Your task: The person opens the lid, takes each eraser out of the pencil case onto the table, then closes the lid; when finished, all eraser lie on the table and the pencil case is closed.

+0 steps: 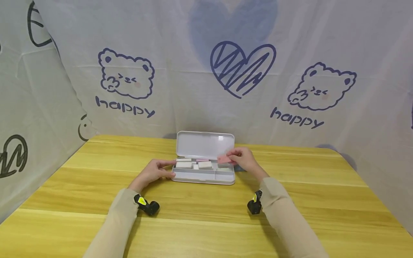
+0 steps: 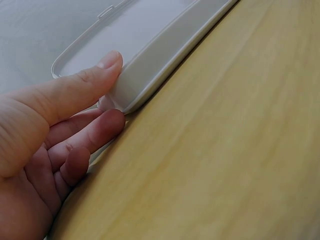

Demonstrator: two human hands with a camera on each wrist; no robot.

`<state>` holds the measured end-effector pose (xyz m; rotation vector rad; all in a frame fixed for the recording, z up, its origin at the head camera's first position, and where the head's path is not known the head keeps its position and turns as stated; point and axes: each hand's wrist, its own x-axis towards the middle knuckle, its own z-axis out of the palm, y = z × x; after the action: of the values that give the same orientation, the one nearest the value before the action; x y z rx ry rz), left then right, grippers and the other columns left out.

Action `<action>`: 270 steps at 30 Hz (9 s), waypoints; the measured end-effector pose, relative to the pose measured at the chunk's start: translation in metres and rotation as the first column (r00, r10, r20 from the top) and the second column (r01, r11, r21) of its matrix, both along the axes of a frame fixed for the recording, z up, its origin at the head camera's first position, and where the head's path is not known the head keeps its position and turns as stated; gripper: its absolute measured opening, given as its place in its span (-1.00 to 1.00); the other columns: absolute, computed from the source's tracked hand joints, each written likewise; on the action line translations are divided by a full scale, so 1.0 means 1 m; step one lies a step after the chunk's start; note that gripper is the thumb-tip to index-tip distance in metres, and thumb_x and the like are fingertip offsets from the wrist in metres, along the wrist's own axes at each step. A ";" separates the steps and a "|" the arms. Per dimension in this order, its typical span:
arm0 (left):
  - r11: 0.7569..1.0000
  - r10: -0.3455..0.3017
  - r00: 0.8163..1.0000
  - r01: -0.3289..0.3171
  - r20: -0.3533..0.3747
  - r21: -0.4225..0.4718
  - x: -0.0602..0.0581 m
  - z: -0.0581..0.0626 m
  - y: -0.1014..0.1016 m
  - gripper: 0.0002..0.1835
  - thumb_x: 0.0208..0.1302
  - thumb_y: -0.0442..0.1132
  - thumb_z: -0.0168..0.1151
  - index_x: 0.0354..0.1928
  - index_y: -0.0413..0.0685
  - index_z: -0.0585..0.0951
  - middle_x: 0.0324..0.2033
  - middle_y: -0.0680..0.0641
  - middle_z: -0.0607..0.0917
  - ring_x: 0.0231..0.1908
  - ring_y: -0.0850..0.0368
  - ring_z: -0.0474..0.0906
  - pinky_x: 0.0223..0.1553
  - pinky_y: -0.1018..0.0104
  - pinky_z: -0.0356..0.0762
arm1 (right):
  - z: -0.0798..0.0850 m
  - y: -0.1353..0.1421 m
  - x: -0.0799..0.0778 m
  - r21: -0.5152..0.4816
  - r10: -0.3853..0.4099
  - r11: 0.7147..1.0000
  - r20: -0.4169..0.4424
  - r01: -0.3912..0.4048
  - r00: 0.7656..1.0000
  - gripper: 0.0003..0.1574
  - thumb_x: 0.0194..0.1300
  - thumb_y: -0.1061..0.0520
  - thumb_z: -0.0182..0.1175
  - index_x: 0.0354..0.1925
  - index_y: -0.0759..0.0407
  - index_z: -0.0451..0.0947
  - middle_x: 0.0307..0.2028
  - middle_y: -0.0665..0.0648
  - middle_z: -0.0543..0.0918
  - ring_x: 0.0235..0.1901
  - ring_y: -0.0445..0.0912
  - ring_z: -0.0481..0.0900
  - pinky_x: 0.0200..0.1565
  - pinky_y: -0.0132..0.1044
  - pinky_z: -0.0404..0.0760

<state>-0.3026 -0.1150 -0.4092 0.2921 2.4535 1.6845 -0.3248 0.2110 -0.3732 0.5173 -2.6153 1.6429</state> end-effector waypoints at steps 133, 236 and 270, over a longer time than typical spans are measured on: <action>0.997 -0.038 0.999 0.039 -0.005 0.064 0.003 -0.001 0.000 -0.47 -0.08 -0.35 0.38 0.03 -0.25 0.51 -0.14 -0.22 0.61 -0.65 0.24 0.44 -0.63 0.44 0.34 | -0.003 0.011 0.009 0.273 0.099 0.957 0.005 -0.096 0.995 -0.70 0.01 0.31 0.29 -0.24 0.46 0.58 -0.61 0.07 0.50 -0.67 -0.19 0.32 -0.62 -0.42 0.32; 0.998 -0.049 0.999 0.049 -0.022 0.047 0.006 0.000 0.000 -0.49 -0.07 -0.33 0.38 0.02 -0.26 0.52 -0.04 -0.25 0.55 -0.68 0.24 0.35 -0.63 0.43 0.32 | 0.006 0.004 0.013 0.206 0.211 0.953 0.080 -0.223 0.974 -0.82 0.18 0.39 0.09 -0.23 0.53 0.44 -0.43 0.23 0.56 -0.51 -0.05 0.45 -0.50 -0.28 0.46; 0.999 -0.038 0.999 0.038 -0.034 0.010 0.006 0.003 0.000 -0.48 -0.10 -0.30 0.40 0.00 -0.24 0.53 -0.04 -0.24 0.54 -0.62 0.21 0.44 -0.58 0.38 0.37 | 0.010 0.039 0.028 -0.051 0.144 0.989 0.215 -0.136 0.966 -0.61 0.11 0.34 0.19 -0.10 0.56 0.40 -0.29 0.18 0.61 -0.35 -0.16 0.55 -0.14 -0.05 0.49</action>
<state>-0.2970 -0.1147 -0.4066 0.3688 2.4470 1.6914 -0.2971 0.2496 -0.3634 0.5623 -2.7516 1.8874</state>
